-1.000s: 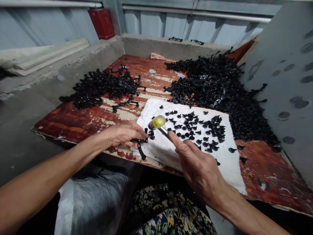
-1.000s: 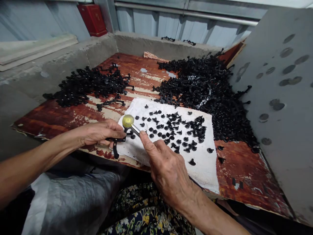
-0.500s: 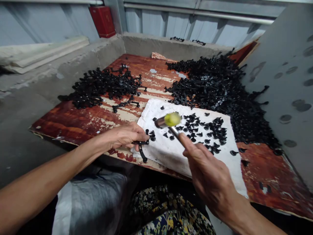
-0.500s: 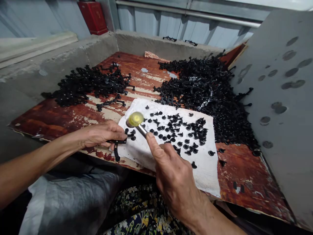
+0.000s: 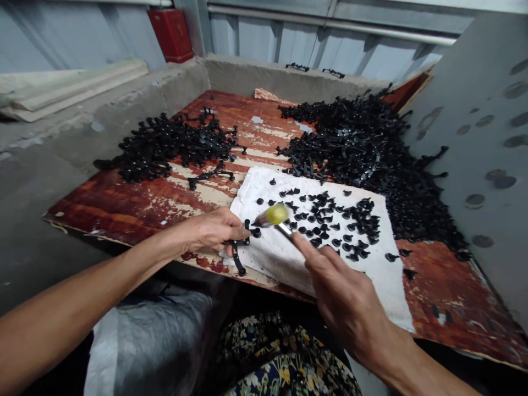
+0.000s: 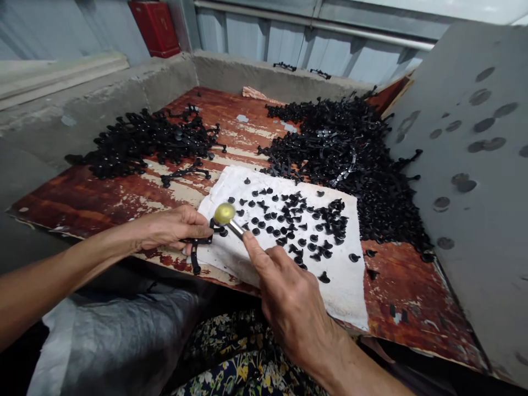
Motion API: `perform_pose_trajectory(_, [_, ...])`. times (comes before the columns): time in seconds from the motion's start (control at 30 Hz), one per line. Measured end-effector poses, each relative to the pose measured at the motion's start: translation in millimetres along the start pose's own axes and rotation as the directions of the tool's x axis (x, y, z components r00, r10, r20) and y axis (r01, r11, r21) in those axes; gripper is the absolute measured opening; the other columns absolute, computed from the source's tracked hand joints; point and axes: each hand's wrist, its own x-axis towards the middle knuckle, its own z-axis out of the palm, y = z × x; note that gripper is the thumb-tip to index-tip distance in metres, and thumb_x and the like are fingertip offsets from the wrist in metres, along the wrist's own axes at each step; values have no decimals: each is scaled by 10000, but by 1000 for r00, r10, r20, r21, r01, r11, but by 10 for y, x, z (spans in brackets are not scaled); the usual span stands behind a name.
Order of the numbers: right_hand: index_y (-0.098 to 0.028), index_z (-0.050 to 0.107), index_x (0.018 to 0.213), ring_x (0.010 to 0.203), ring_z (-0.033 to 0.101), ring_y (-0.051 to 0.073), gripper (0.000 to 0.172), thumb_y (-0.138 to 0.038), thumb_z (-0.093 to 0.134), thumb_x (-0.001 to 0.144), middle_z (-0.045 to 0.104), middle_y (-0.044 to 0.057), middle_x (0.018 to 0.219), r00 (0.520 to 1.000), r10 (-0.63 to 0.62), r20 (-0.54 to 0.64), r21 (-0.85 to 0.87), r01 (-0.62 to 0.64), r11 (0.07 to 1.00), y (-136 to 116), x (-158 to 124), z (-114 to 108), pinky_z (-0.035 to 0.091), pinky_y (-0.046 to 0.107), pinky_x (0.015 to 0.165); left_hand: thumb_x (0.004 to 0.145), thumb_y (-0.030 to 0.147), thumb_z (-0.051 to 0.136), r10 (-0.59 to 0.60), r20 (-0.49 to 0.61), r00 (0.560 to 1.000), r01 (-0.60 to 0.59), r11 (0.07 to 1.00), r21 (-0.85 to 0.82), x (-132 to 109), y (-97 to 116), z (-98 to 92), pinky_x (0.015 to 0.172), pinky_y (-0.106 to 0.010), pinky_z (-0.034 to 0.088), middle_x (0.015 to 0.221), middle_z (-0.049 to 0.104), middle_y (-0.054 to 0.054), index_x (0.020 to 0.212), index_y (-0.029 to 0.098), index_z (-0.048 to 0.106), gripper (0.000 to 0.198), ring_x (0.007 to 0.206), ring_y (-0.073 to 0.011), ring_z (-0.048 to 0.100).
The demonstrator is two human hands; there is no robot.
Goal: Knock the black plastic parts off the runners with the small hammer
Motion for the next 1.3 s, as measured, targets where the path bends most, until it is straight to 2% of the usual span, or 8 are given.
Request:
perform_pose_trajectory(0.3, [-170,345,1481,509,506,138,667,8,352,838,560,30,780,995,-16,94,-216,36,976,78,192,-18,416,245,426,713,480,690,34,4,999,-34,999,42,-9,-55,0,338,-194,134,415,475,22,587,159,550,373,319,-48,286])
perform_pose_trajectory(0.5, [-167,374,1498,479,484,122,796,9,438,724,590,51,813,933,89,348,-355,43,934,58,412,31,373,255,441,637,625,715,82,44,996,-79,995,-59,-99,-102,-3,346,-186,116,412,392,64,582,181,504,494,336,-35,232])
perform_pose_trajectory(0.67, [-165,435,1463,451,463,120,698,-8,392,785,597,48,780,964,93,251,-339,-3,941,144,267,-5,365,255,439,675,637,683,118,89,989,-112,991,-69,-119,-162,-62,356,-183,119,432,381,64,586,179,502,501,351,-35,230])
perform_pose_trajectory(0.87, [-124,541,1341,584,561,161,453,-195,403,916,647,57,789,966,249,73,93,-255,962,176,223,-9,457,277,547,752,516,647,230,147,962,-226,973,-49,-164,-115,-26,378,-168,171,496,335,81,619,180,492,394,399,-42,247])
perform_pose_trajectory(0.97, [-158,658,1033,619,543,153,276,-363,524,904,614,18,730,914,372,159,435,-403,805,71,403,55,439,263,563,780,422,606,325,222,919,-342,939,40,-188,25,119,412,-175,242,515,404,56,641,168,554,295,445,-66,336])
perform_pose_trajectory(1.1, [-190,577,765,563,457,119,217,-391,656,777,519,-36,636,856,373,358,657,-515,551,-27,588,161,362,244,520,802,323,548,364,321,874,-419,900,122,-207,168,278,491,-190,347,589,543,24,725,166,645,201,524,-104,486])
perform_pose_trajectory(1.17, [-194,545,715,540,423,106,217,-376,655,759,489,-47,613,844,361,397,704,-533,469,-39,603,187,338,237,505,788,325,579,364,260,894,-410,899,151,-222,160,281,470,-189,312,558,519,35,717,164,648,189,501,-93,457])
perform_pose_trajectory(1.3, [-190,559,727,482,360,86,188,-356,625,785,449,-67,570,815,466,344,740,-541,400,-35,568,177,296,223,460,739,470,683,291,-136,947,-298,954,-33,-291,31,241,416,-180,270,571,538,52,863,174,630,324,437,-63,390])
